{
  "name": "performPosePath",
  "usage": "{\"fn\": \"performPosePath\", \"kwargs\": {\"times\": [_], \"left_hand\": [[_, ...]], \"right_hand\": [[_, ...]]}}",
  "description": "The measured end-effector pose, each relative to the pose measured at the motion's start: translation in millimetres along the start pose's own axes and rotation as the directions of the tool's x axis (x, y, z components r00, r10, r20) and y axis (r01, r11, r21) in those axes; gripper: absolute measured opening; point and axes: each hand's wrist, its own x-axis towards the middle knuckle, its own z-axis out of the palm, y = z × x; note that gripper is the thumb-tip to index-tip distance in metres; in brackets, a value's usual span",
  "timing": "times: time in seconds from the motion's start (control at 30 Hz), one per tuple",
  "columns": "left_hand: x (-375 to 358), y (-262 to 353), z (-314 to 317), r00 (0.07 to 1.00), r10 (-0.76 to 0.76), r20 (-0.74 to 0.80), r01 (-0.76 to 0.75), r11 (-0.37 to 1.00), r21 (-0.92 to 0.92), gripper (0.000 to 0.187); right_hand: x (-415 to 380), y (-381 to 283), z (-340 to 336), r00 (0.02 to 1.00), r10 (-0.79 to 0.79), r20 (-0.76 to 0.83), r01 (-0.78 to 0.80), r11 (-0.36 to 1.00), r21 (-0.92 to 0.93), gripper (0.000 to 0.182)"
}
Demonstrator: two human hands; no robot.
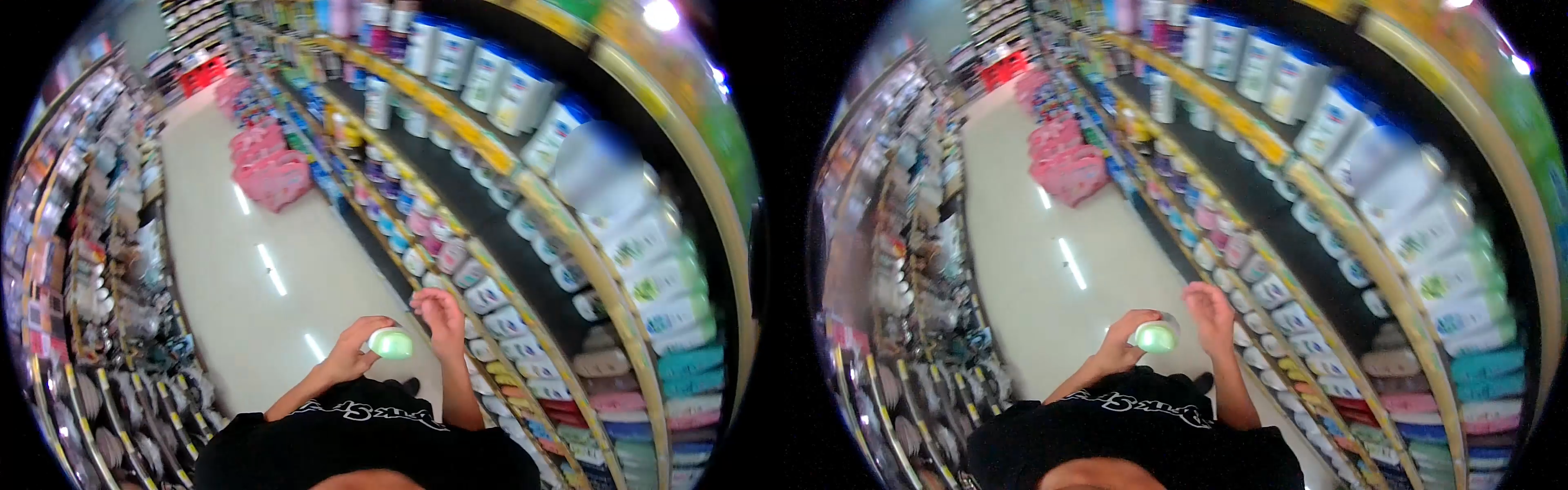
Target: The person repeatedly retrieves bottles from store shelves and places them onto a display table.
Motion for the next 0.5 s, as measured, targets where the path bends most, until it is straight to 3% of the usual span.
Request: {"fn": "performPosePath", "kwargs": {"times": [0.1,0.17,0.23,0.33,0.37,0.5], "left_hand": [[-30.6,-26.1,-78.3,0.997,-0.047,-0.059,0.048,0.999,0.018,0.054],[-49.6,-45.6,-124.9,0.992,-0.058,-0.111,0.059,0.998,0.009,0.053],[-60.2,-50.1,-169.1,0.973,-0.136,-0.187,0.141,0.99,0.014,0.053],[-69.0,-69.3,-217.6,0.924,-0.229,-0.305,0.231,0.972,-0.029,0.054],[-73.6,-80.5,-231.2,0.906,-0.258,-0.337,0.256,0.965,-0.051,0.055],[-80.3,-118.8,-285.0,0.868,-0.28,-0.411,0.29,0.956,-0.04,0.061]], "right_hand": [[20.8,11.1,99.4,0.888,-0.051,0.456,0.089,0.994,-0.062,0.042],[37.9,36.7,154.0,0.816,-0.075,0.573,0.06,0.997,0.044,0.049],[54.4,59.1,207.7,0.765,-0.097,0.636,0.007,0.99,0.142,0.057],[78.6,67.6,277.0,0.712,-0.149,0.686,0.086,0.988,0.125,0.059],[86.7,71.3,294.5,0.693,-0.046,0.72,0.021,0.999,0.043,0.062],[132.7,113.6,353.7,0.595,0.078,0.8,-0.224,0.972,0.072,0.064]]}}
